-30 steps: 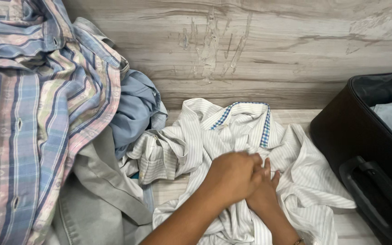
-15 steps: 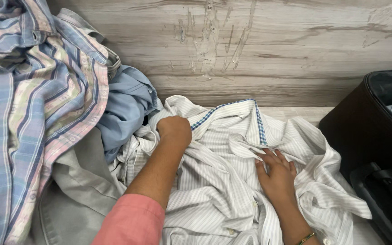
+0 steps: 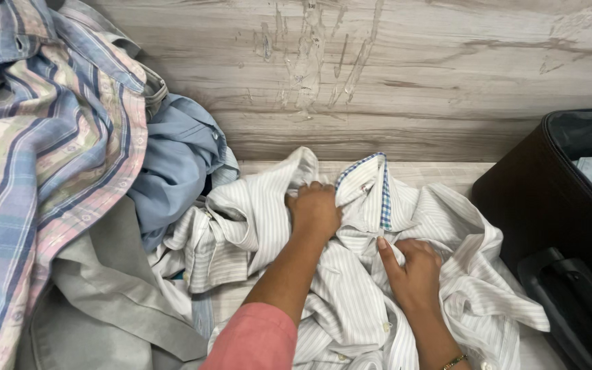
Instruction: The person unpacks a white striped shirt from a suitcase and lays it on a tiled floor. They proceed to button the shirt, starting from the collar and working down the placket, while smoothing the fabric with their hands.
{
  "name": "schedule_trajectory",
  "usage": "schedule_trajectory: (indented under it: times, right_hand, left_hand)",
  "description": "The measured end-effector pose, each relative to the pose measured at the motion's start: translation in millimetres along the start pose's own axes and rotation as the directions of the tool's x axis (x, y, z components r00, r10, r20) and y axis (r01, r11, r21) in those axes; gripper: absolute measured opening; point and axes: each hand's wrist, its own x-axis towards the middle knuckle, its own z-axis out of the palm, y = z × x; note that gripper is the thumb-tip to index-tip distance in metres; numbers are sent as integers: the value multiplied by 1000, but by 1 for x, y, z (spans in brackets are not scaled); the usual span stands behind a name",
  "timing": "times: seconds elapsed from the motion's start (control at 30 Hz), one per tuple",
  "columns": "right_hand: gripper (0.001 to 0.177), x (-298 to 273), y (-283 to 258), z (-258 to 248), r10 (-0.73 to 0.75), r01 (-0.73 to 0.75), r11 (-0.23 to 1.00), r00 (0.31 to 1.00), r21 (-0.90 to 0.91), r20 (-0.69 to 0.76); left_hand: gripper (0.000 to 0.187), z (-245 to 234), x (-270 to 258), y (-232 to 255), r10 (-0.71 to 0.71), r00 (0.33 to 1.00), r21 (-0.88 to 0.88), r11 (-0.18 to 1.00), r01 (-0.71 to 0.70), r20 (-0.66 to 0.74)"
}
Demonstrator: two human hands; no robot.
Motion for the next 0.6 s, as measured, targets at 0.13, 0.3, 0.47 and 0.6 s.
schedule_trajectory:
  times: [0.13, 0.3, 0.47, 0.6]
  right_hand:
    - [54, -3, -11, -6, 68, -70, 985, 998, -160, -18]
    - [101, -12, -46, -20, -279, 186, 898, 942, -400, -188]
    - [98, -27, -45, -23, -140, 133, 985, 988, -111, -64]
    - [71, -9, -30, -51, 296, -205, 932, 906, -298, 302]
  left_hand:
    - [56, -13, -30, -7, 231, 970, -71, 971, -227, 71]
    - [79, -78, -94, 4, 310, 922, -204, 942, -266, 232]
    - [108, -153, -173, 26, 474, 815, -149, 880, -451, 333]
    - [91, -201, -221, 18, 649, 633, -6, 700, -714, 422]
